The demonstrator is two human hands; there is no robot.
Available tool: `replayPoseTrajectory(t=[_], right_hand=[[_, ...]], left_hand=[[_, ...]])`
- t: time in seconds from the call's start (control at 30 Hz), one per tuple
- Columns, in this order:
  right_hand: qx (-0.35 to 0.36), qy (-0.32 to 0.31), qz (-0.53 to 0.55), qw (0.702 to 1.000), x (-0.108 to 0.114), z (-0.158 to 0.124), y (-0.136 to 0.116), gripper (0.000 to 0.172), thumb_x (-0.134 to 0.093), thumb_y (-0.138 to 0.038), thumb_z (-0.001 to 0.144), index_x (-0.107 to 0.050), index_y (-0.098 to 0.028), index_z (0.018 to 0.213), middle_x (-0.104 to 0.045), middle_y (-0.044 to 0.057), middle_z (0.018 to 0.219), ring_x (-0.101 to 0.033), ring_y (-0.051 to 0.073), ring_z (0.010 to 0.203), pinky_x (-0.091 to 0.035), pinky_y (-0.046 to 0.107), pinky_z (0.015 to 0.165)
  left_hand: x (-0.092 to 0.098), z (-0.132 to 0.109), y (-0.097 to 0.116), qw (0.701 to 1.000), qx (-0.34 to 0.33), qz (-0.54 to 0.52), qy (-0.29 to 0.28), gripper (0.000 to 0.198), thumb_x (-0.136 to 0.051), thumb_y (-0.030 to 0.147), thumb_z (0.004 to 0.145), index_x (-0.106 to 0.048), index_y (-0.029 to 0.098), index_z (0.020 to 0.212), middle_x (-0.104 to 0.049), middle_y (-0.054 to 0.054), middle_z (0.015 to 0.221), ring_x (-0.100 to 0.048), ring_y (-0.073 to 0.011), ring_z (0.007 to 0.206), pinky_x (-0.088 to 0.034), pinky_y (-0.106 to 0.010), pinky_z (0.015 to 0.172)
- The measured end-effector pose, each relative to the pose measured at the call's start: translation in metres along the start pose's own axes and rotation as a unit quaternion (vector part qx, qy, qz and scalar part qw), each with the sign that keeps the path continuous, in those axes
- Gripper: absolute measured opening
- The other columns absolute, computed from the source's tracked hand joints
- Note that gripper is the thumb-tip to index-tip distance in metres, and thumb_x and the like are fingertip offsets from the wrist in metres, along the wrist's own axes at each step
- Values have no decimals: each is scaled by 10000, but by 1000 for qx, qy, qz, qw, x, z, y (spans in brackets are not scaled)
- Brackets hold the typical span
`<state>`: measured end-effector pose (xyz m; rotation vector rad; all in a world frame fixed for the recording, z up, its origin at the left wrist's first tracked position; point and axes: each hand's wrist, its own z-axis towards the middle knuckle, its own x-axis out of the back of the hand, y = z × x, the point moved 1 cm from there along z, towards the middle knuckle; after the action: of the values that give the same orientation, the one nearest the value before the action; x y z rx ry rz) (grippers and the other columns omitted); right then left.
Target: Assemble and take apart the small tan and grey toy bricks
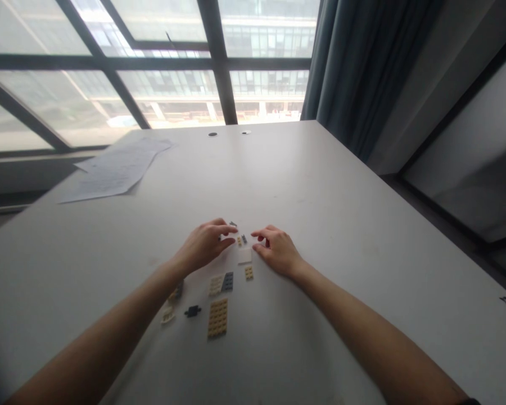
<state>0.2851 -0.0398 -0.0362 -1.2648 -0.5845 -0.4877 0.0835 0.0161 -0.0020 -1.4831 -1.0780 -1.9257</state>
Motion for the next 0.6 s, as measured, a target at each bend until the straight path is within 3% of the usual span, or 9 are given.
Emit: replayPoseTrajectory(t=[0.27,0.6], right_hand=[[1,-8,-19,1000,0,10,-1,244,-636,-166,803,-707,-184,1035,-648,23,877,-535,112,654,-445,254,684],[5,8,45,999,14,-11,5,197,-605,-196,826,-712,-162,988,-623,18,806,-525,118,643,-446,251,639]], left_hand=[[-8,9,11,999,9,43,-11,218,-556,342,833,-744,238,871,-681,-44,953,-640,-196,816,-475,-279,686],[1,-7,11,997,-11,79,-18,178,-572,293,825,-740,235,842,-684,-55,948,-608,-236,919,-492,-325,756]])
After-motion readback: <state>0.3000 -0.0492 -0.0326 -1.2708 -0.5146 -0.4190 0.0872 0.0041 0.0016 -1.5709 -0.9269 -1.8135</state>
